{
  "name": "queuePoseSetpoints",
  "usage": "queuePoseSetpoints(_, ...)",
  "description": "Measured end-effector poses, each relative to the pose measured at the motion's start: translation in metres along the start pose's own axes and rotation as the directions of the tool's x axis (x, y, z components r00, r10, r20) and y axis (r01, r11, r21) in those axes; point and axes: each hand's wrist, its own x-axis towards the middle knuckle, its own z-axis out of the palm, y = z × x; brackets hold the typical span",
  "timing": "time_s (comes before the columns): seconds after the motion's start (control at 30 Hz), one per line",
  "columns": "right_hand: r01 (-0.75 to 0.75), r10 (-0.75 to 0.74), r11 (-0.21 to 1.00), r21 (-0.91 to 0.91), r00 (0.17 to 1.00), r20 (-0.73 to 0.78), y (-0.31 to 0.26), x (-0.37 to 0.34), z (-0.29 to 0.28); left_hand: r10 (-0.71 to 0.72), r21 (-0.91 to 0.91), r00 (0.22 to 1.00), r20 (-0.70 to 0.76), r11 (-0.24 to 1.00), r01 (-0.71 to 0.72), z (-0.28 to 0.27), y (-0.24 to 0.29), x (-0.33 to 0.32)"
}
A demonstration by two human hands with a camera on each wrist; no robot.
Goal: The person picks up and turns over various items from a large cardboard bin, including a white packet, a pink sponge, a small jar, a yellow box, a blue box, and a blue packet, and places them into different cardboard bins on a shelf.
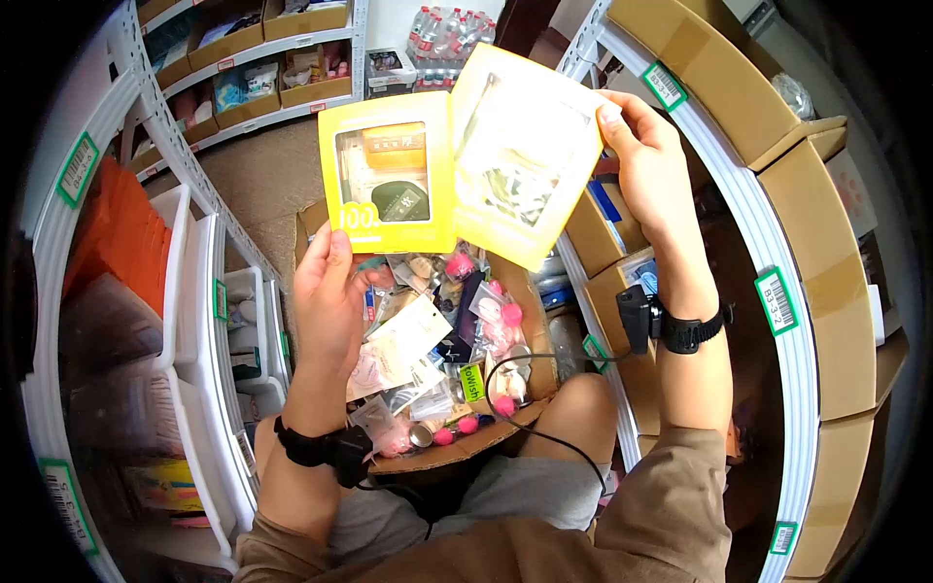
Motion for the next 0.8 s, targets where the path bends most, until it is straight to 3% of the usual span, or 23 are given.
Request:
queuePoseSetpoints(0.1, -0.049, 0.051, 0.994, 0.102, 0.999, -0.018, -0.008, -0.006, 0.006, 0.017, -0.007, 1.0, -0.001, 1.0, -0.017, -0.001, 0.004, -0.001)
queuePoseSetpoints(0.5, -0.044, 0.045, 0.995, 0.085, 0.999, -0.008, -0.012, -0.011, 0.019, 0.037, 0.062, 0.999, 0.025, 0.997, -0.038, 0.001, -0.001, 0.001)
queuePoseSetpoints(0.8, -0.101, 0.095, 0.967, 0.234, 0.995, 0.04, -0.004, -0.012, 0.02, -0.002, 0.047, 0.998, 0.069, 0.999, -0.001, 0.005, 0.003, -0.003)
